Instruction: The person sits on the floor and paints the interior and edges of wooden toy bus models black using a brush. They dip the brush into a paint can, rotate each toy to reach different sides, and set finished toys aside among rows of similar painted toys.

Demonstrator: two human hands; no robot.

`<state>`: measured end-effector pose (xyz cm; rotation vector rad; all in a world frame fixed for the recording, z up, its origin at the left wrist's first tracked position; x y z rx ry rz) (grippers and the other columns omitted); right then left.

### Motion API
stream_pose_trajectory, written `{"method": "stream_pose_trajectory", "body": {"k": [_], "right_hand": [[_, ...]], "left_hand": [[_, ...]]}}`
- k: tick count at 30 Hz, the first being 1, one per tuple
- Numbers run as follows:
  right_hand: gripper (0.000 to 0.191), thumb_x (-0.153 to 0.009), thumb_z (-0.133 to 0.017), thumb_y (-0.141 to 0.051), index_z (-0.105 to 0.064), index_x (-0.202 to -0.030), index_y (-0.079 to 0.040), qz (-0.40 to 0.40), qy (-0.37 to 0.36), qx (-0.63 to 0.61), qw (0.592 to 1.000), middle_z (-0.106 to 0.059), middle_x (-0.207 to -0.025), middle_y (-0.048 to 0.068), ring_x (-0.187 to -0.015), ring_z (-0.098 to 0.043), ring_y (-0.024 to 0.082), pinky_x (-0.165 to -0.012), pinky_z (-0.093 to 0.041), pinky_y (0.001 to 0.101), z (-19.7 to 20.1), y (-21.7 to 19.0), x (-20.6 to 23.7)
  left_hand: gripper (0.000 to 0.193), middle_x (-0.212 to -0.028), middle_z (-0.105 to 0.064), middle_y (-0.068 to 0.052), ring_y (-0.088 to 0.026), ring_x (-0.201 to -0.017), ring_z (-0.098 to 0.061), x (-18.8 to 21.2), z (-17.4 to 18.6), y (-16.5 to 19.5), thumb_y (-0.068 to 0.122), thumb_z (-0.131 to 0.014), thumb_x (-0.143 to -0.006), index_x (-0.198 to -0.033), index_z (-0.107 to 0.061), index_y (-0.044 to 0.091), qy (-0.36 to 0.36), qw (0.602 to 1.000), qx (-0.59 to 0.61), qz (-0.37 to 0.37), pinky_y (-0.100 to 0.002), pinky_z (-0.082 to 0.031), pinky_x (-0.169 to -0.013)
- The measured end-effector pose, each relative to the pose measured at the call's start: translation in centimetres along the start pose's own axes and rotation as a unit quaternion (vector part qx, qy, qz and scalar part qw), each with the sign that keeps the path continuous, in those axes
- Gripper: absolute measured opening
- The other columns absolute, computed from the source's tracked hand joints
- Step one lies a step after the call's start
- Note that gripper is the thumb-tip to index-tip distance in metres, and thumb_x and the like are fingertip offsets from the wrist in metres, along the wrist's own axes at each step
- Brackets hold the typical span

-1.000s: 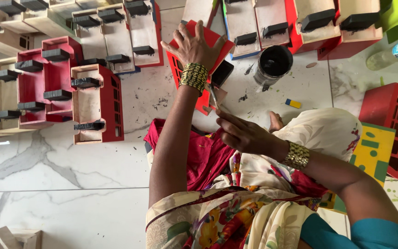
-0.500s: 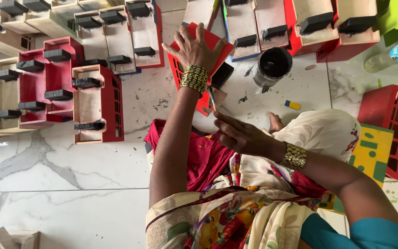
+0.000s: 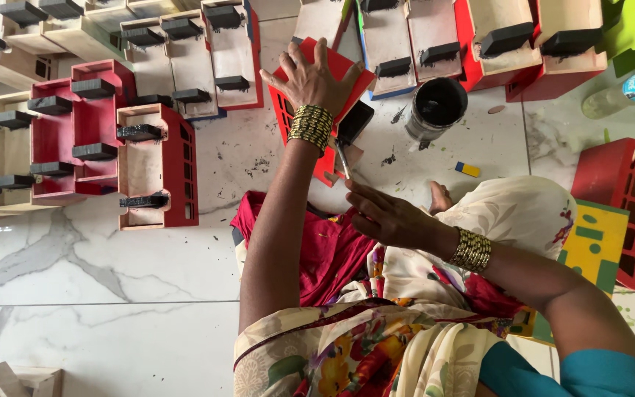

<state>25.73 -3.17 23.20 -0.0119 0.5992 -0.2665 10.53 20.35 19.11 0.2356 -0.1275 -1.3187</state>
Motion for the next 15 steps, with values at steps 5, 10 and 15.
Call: {"method": "stream_pose_trajectory", "body": {"k": [5,10,15], "right_hand": [[0.022,-0.093,-0.068,-0.002,-0.049,-0.081,-0.003,-0.051,0.006,-0.025,0.998,-0.059,-0.128,0.018,-0.134,-0.060,0.034,-0.097,-0.061,0.0380,1.2,0.1,0.8],[0.020,-0.093,-0.069,-0.002,-0.052,-0.084,-0.003,-0.027,0.019,-0.030,0.999,-0.057,-0.132,0.018,-0.133,-0.059,0.036,-0.083,-0.060,0.0346,1.7,-0.8,1.2],[0.018,-0.095,-0.068,-0.002,-0.052,-0.087,-0.002,-0.018,0.024,0.000,1.000,-0.054,-0.138,0.020,-0.137,-0.057,0.038,-0.092,-0.062,0.0358,0.2,0.5,0.4]], "left_hand": [[0.092,-0.157,-0.030,-0.022,-0.041,-0.148,-0.023,0.1,-0.2,-0.8,0.084,-0.058,-0.079,-0.150,-0.045,0.026,0.002,1.000,0.013,0.010,-0.082,0.000,-0.111],[0.091,-0.156,-0.031,-0.021,-0.041,-0.148,-0.023,-0.1,-0.2,-0.3,0.083,-0.058,-0.079,-0.149,-0.046,0.026,0.011,1.000,0.001,0.003,-0.082,0.000,-0.111],[0.094,-0.157,-0.030,-0.022,-0.041,-0.149,-0.022,0.3,-0.1,0.3,0.086,-0.057,-0.079,-0.150,-0.045,0.024,-0.001,1.000,0.004,0.004,-0.081,0.000,-0.112]]}}
Point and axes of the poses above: each hand's wrist, its own x-axis away from the middle knuckle, its own z-axis out of the back of the hand, y = z × x, the point moved 8 cm from there along -x, towards the middle knuckle
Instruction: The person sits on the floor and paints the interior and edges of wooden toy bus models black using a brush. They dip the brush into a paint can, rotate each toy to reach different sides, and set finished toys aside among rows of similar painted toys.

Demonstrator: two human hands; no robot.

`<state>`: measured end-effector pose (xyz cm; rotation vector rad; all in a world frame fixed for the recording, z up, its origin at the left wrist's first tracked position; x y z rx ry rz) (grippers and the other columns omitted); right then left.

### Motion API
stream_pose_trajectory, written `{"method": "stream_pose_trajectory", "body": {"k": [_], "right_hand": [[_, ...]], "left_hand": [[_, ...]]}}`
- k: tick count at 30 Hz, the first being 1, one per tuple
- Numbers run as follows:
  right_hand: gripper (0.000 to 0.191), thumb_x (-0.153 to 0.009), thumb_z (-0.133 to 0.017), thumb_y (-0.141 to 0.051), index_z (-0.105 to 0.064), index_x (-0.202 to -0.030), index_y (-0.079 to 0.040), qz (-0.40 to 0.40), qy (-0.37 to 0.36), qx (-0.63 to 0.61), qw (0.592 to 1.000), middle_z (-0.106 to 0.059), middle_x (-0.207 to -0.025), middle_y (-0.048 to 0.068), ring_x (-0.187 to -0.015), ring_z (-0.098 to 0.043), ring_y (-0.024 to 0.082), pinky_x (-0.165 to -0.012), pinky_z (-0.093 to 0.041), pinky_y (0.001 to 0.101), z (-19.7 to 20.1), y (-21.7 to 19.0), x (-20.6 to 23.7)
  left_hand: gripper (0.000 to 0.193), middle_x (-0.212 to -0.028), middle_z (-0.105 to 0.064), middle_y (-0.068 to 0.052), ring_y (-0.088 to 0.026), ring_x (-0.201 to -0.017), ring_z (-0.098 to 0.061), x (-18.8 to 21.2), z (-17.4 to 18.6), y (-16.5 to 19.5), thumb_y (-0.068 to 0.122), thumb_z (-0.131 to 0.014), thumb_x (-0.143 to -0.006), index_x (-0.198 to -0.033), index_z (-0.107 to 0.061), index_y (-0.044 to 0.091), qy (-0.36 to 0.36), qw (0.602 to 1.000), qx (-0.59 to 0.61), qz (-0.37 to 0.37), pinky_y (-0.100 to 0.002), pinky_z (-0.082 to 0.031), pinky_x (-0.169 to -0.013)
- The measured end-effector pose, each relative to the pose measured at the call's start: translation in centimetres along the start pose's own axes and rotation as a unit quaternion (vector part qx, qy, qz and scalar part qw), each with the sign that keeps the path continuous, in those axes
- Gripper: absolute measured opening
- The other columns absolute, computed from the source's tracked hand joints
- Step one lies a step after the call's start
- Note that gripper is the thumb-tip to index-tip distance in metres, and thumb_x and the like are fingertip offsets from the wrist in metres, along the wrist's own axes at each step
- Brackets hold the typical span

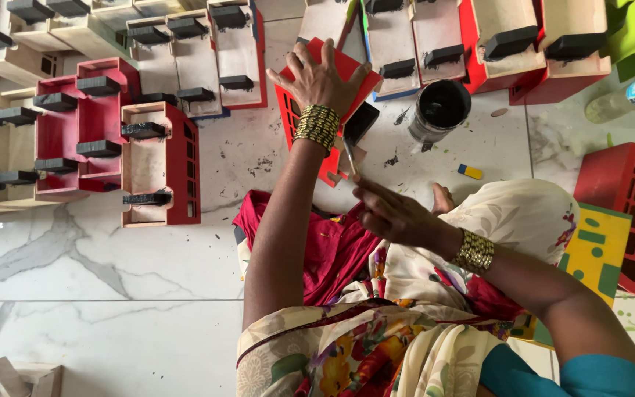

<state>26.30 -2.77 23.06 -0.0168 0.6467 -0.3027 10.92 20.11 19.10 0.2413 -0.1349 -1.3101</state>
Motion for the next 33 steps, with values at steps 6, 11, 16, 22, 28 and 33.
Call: {"method": "stream_pose_trajectory", "body": {"k": [6,11,16,22,28,33], "right_hand": [[0.015,-0.099,-0.064,-0.003,-0.054,-0.107,0.004,0.011,0.028,-0.065,0.997,-0.040,-0.154,0.028,-0.141,-0.050,0.043,-0.105,-0.059,0.0456,-1.7,0.9,0.0],[0.018,-0.099,-0.066,-0.002,-0.055,-0.110,0.006,-0.015,0.012,-0.080,0.997,-0.043,-0.151,0.027,-0.140,-0.052,0.043,-0.102,-0.059,0.0424,-2.7,0.9,0.3],[0.015,-0.094,-0.068,0.001,-0.054,-0.100,-0.001,-0.025,0.007,-0.050,0.998,-0.052,-0.142,0.025,-0.136,-0.056,0.042,-0.093,-0.061,0.0408,-3.2,0.9,0.2],[0.018,-0.091,-0.068,0.003,-0.054,-0.102,-0.001,-0.056,0.020,-0.069,0.996,-0.053,-0.139,0.022,-0.134,-0.059,0.041,-0.093,-0.062,0.0413,-4.0,1.5,0.9],[0.025,-0.084,-0.066,0.014,-0.047,-0.094,0.003,-0.133,0.015,-0.143,0.981,-0.055,-0.146,0.027,-0.115,-0.067,0.028,-0.080,-0.066,0.0363,-5.4,2.3,1.5],[0.028,-0.083,-0.070,0.012,-0.047,-0.091,-0.001,-0.111,0.062,-0.100,0.987,-0.056,-0.135,0.023,-0.129,-0.062,0.038,-0.081,-0.065,0.0370,-3.8,1.8,0.7]], "left_hand": [[0.093,-0.157,-0.029,-0.020,-0.040,-0.149,-0.022,-0.3,0.3,-0.9,0.085,-0.056,-0.079,-0.150,-0.044,0.026,-0.007,1.000,0.014,0.016,-0.080,0.001,-0.112],[0.092,-0.158,-0.027,-0.021,-0.041,-0.149,-0.021,-0.5,0.2,-1.5,0.085,-0.055,-0.080,-0.150,-0.042,0.027,-0.017,0.999,0.015,0.025,-0.081,0.002,-0.112],[0.094,-0.158,-0.027,-0.021,-0.041,-0.149,-0.020,-0.6,0.2,-1.3,0.085,-0.054,-0.079,-0.151,-0.042,0.026,-0.024,0.999,0.013,0.029,-0.080,0.003,-0.112],[0.094,-0.158,-0.028,-0.021,-0.041,-0.150,-0.021,-0.6,0.3,-1.1,0.085,-0.055,-0.080,-0.151,-0.043,0.025,-0.018,0.999,0.021,0.026,-0.080,0.002,-0.113],[0.094,-0.158,-0.027,-0.022,-0.041,-0.150,-0.019,-0.5,0.3,-1.0,0.086,-0.054,-0.081,-0.151,-0.042,0.025,-0.017,1.000,0.015,0.021,-0.080,0.002,-0.113],[0.095,-0.158,-0.027,-0.021,-0.041,-0.150,-0.018,-0.5,0.2,-0.9,0.085,-0.055,-0.079,-0.152,-0.041,0.025,-0.026,0.999,0.012,0.024,-0.080,0.001,-0.113]]}}
Point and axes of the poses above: each hand's wrist, its own x-axis away from the middle knuckle, its own z-axis out of the back of the hand, y = z × x, the point moved 8 cm from there along -x, towards the middle knuckle
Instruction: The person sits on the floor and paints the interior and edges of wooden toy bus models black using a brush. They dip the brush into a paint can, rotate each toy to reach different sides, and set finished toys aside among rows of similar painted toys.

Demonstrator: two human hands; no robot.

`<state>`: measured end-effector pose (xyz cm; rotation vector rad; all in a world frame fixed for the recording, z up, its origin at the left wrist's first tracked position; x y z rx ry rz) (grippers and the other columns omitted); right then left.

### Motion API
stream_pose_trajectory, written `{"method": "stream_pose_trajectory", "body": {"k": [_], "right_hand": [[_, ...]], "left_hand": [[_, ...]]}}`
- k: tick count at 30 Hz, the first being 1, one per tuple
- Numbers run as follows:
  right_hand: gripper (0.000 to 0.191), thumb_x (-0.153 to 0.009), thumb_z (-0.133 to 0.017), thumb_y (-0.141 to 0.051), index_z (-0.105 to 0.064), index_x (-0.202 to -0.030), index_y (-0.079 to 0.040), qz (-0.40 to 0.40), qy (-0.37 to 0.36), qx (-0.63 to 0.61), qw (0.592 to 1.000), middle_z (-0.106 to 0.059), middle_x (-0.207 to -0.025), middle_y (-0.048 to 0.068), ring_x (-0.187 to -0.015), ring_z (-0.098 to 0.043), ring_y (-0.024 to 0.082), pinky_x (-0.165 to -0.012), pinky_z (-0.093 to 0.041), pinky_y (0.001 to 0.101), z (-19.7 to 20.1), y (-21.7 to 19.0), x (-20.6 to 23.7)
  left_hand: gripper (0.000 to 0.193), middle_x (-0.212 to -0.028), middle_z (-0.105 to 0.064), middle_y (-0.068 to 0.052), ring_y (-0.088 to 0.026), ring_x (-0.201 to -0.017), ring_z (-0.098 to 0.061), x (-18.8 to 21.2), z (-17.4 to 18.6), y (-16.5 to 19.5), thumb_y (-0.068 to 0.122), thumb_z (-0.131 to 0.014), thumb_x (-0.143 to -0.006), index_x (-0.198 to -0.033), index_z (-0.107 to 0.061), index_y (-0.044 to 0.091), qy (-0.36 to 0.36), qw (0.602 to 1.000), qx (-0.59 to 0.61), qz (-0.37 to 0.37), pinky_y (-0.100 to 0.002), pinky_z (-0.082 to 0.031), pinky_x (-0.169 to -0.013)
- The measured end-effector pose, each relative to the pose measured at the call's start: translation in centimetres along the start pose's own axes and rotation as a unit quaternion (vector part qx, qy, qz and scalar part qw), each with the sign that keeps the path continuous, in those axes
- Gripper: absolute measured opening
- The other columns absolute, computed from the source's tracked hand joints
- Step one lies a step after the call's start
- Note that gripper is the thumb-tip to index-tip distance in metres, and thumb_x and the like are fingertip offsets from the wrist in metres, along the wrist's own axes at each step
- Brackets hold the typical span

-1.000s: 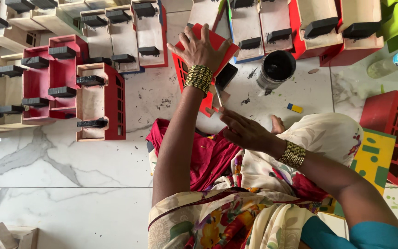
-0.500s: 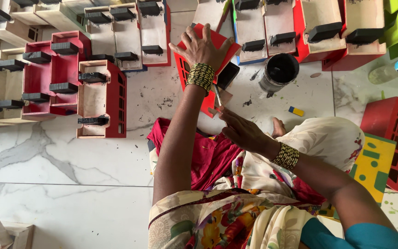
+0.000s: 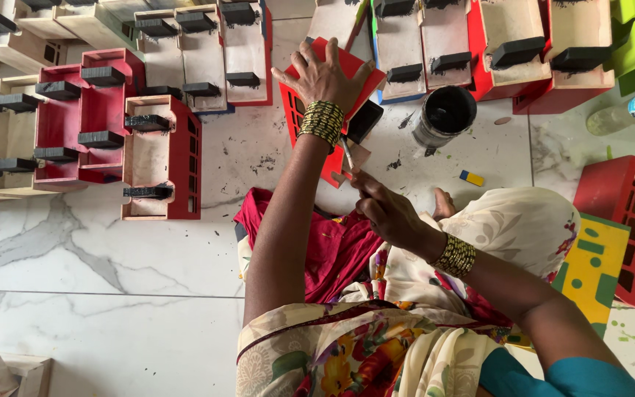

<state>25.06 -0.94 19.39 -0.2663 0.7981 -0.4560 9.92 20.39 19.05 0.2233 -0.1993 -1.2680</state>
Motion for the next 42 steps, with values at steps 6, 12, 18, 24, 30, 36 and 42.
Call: {"method": "stream_pose_trajectory", "body": {"k": [6,12,18,24,30,36,42], "right_hand": [[0.026,-0.082,-0.064,0.016,-0.049,-0.092,-0.002,0.010,0.002,0.026,1.000,-0.055,-0.134,0.022,-0.137,-0.057,0.039,-0.091,-0.066,0.0394,1.5,-0.3,-1.1],[0.025,-0.086,-0.070,0.010,-0.049,-0.093,-0.001,0.010,-0.007,0.013,1.000,-0.055,-0.134,0.021,-0.134,-0.059,0.038,-0.087,-0.064,0.0381,1.4,-0.5,-1.0],[0.027,-0.087,-0.072,0.008,-0.046,-0.092,0.002,-0.001,-0.029,-0.014,0.999,-0.053,-0.143,0.026,-0.126,-0.063,0.034,-0.085,-0.064,0.0358,1.1,-0.4,-0.1],[0.031,-0.089,-0.072,0.002,-0.041,-0.091,-0.002,0.034,-0.045,0.007,0.998,-0.051,-0.144,0.021,-0.133,-0.061,0.038,-0.089,-0.063,0.0375,2.0,-0.2,0.9],[0.021,-0.087,-0.069,0.000,-0.049,-0.090,-0.005,0.014,-0.075,0.074,0.994,-0.052,-0.147,0.022,-0.127,-0.062,0.029,-0.083,-0.050,0.0535,4.6,-0.6,3.3],[0.022,-0.090,-0.069,0.001,-0.047,-0.091,-0.002,0.059,-0.077,0.022,0.995,-0.049,-0.149,0.023,-0.128,-0.064,0.038,-0.091,-0.062,0.0378,2.7,-0.9,3.0],[0.025,-0.085,-0.067,0.008,-0.046,-0.087,-0.006,-0.008,-0.070,0.042,0.997,-0.055,-0.145,0.021,-0.120,-0.069,0.029,-0.070,-0.052,0.0416,4.0,0.3,3.5]], "left_hand": [[0.095,-0.159,-0.027,-0.020,-0.041,-0.150,-0.018,0.1,0.2,0.3,0.085,-0.056,-0.079,-0.151,-0.042,0.024,0.005,1.000,-0.005,-0.003,-0.080,0.000,-0.112],[0.096,-0.158,-0.027,-0.021,-0.042,-0.150,-0.018,0.1,0.2,0.2,0.085,-0.056,-0.079,-0.151,-0.042,0.023,0.007,1.000,0.003,-0.005,-0.080,0.000,-0.112],[0.097,-0.159,-0.026,-0.021,-0.042,-0.151,-0.018,0.0,0.0,0.2,0.086,-0.055,-0.080,-0.152,-0.041,0.023,-0.003,1.000,-0.001,-0.005,-0.080,0.000,-0.113],[0.098,-0.159,-0.025,-0.021,-0.043,-0.150,-0.018,-0.1,-0.3,0.4,0.087,-0.054,-0.079,-0.152,-0.041,0.023,-0.004,1.000,-0.003,-0.007,-0.080,0.000,-0.113],[0.097,-0.158,-0.027,-0.021,-0.041,-0.150,-0.020,-0.3,-0.5,-0.2,0.086,-0.056,-0.078,-0.151,-0.043,0.024,0.010,1.000,-0.002,-0.001,-0.081,0.000,-0.112],[0.096,-0.158,-0.028,-0.021,-0.042,-0.149,-0.020,0.0,-0.4,0.4,0.086,-0.057,-0.078,-0.150,-0.044,0.024,0.017,1.000,-0.004,-0.013,-0.081,0.000,-0.111],[0.092,-0.158,-0.029,-0.020,-0.041,-0.149,-0.021,0.1,-0.2,-0.8,0.085,-0.057,-0.078,-0.150,-0.045,0.028,0.025,1.000,0.000,-0.005,-0.083,0.000,-0.111]]}}
Point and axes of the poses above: each hand's wrist, its own x-axis away from the middle knuckle, its own z-axis out of the back of the hand, y = z × x, the point moved 8 cm from there along -x, towards the middle knuckle
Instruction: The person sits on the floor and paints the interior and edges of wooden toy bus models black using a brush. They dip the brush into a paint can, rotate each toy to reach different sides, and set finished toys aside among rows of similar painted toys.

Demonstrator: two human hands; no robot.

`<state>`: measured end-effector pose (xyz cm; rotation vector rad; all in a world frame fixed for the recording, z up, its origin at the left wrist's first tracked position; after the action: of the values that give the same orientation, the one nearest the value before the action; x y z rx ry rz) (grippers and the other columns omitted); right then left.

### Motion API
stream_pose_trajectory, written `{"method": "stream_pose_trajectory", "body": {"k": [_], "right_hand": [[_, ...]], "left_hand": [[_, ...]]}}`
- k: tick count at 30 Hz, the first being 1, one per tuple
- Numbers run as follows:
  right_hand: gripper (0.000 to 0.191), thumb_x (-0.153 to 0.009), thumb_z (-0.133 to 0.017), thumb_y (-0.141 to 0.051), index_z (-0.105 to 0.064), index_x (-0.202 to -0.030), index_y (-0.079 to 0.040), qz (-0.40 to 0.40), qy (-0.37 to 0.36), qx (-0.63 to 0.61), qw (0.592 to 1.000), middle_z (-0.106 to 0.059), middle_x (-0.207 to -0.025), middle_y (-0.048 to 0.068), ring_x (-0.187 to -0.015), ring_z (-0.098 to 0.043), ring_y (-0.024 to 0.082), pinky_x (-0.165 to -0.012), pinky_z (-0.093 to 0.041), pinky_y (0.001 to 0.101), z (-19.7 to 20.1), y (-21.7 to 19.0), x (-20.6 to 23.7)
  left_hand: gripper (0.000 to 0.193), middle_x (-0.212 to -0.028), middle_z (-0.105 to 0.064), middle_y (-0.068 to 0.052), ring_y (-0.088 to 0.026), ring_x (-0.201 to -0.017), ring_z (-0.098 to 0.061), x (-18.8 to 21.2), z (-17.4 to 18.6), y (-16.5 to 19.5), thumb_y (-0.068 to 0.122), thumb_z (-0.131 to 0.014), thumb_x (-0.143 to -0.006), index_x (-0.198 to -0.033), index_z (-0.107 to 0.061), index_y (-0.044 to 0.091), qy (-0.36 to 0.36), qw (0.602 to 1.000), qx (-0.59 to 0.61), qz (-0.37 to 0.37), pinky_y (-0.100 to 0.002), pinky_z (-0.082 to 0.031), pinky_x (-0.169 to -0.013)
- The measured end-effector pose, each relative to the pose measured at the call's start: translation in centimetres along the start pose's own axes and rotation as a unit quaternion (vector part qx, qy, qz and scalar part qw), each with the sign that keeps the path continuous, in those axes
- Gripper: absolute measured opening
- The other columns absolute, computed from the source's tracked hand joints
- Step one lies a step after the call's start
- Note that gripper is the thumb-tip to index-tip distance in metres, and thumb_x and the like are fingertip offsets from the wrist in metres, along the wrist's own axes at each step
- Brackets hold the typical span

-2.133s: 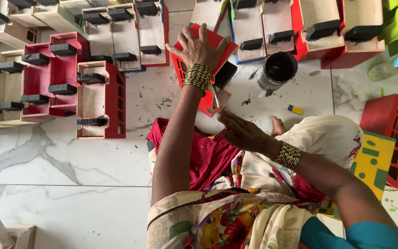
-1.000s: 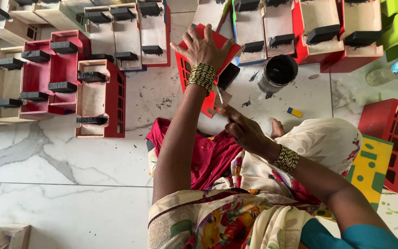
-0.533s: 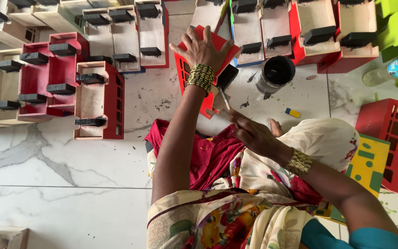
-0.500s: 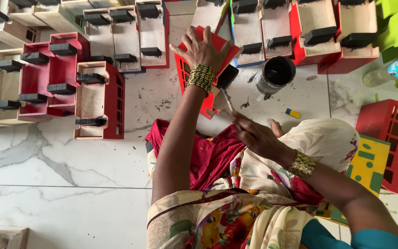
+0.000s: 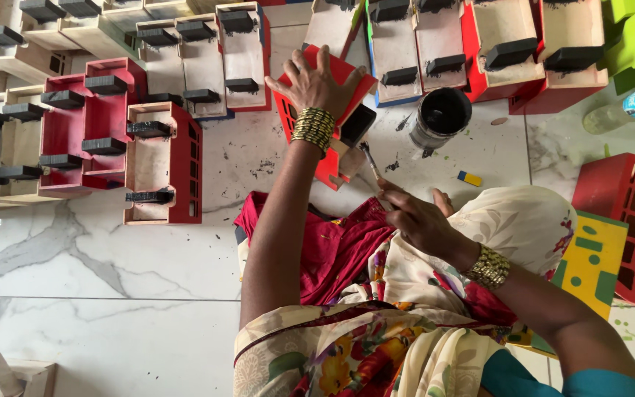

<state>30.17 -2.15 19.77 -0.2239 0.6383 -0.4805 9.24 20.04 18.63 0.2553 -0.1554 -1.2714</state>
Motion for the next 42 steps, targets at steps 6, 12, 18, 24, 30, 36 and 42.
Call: {"method": "stream_pose_trajectory", "body": {"k": [6,12,18,24,30,36,42], "right_hand": [[0.028,-0.085,-0.065,0.014,-0.045,-0.093,-0.005,0.014,0.054,-0.086,0.995,-0.056,-0.138,0.023,-0.128,-0.063,0.041,-0.081,-0.062,0.0372,1.4,-1.1,-0.9],[0.022,-0.090,-0.051,0.019,-0.047,-0.092,-0.002,-0.038,0.159,-0.169,0.972,-0.060,-0.131,0.021,-0.132,-0.061,0.039,-0.097,-0.063,0.0411,2.2,0.2,-3.7],[0.019,-0.102,-0.049,0.017,-0.046,-0.093,0.000,-0.173,0.226,-0.201,0.937,-0.063,-0.123,0.019,-0.128,-0.067,0.032,-0.094,-0.064,0.0343,4.5,4.6,-3.3],[0.016,-0.104,-0.049,0.014,-0.047,-0.096,0.000,-0.226,0.238,-0.302,0.895,-0.063,-0.123,0.016,-0.122,-0.067,0.026,-0.096,-0.062,0.0320,2.2,5.9,-3.9],[0.018,-0.106,-0.052,0.013,-0.044,-0.101,-0.003,-0.197,0.290,-0.399,0.847,-0.060,-0.128,0.018,-0.133,-0.062,0.031,-0.109,-0.058,0.0370,2.0,5.6,-1.2],[0.017,-0.108,-0.053,0.008,-0.042,-0.111,-0.004,-0.270,0.395,-0.494,0.726,-0.060,-0.127,0.018,-0.129,-0.064,0.031,-0.110,-0.059,0.0411,0.2,10.0,-0.5],[0.016,-0.108,-0.053,0.007,-0.041,-0.109,-0.004,-0.270,0.361,-0.475,0.755,-0.059,-0.128,0.020,-0.128,-0.063,0.030,-0.109,-0.059,0.0423,-2.1,6.4,0.6]], "left_hand": [[0.091,-0.158,-0.029,-0.020,-0.041,-0.149,-0.023,0.1,-0.2,-0.4,0.085,-0.057,-0.078,-0.149,-0.045,0.029,0.005,1.000,-0.002,-0.017,-0.083,0.000,-0.110],[0.089,-0.158,-0.029,-0.021,-0.040,-0.149,-0.023,1.2,0.4,-0.1,0.085,-0.058,-0.078,-0.148,-0.047,0.030,0.016,0.999,-0.002,-0.040,-0.084,0.001,-0.109],[0.088,-0.157,-0.031,-0.020,-0.039,-0.149,-0.025,1.7,0.8,-0.4,0.086,-0.059,-0.078,-0.146,-0.050,0.032,0.019,0.998,0.005,-0.057,-0.082,0.000,-0.110],[0.092,-0.158,-0.030,-0.018,-0.038,-0.149,-0.024,1.3,0.0,-0.4,0.089,-0.058,-0.074,-0.147,-0.049,0.033,0.014,0.998,-0.002,-0.064,-0.083,0.000,-0.110],[0.105,-0.165,-0.025,-0.017,-0.036,-0.153,-0.022,-0.4,-1.1,-4.6,0.097,-0.050,-0.071,-0.155,-0.038,0.036,-0.031,0.999,0.013,-0.026,-0.082,-0.001,-0.115],[0.130,-0.169,-0.008,-0.021,-0.042,-0.157,-0.006,0.5,-1.6,-7.9,0.103,-0.052,-0.061,-0.163,-0.016,0.031,-0.103,0.994,0.021,-0.040,-0.087,0.006,-0.106],[0.152,-0.171,0.003,-0.025,-0.048,-0.157,0.000,-0.2,-2.7,-7.9,0.105,-0.059,-0.045,-0.166,-0.004,0.031,-0.160,0.985,-0.019,-0.065,-0.090,0.004,-0.104]]}}
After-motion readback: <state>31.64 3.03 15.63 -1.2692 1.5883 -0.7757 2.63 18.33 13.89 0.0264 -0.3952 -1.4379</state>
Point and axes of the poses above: each hand's wrist, its own x-axis away from the middle knuckle, its own z-axis out of the back of the hand, y = z × x, the point moved 8 cm from there along -x, towards the middle knuckle
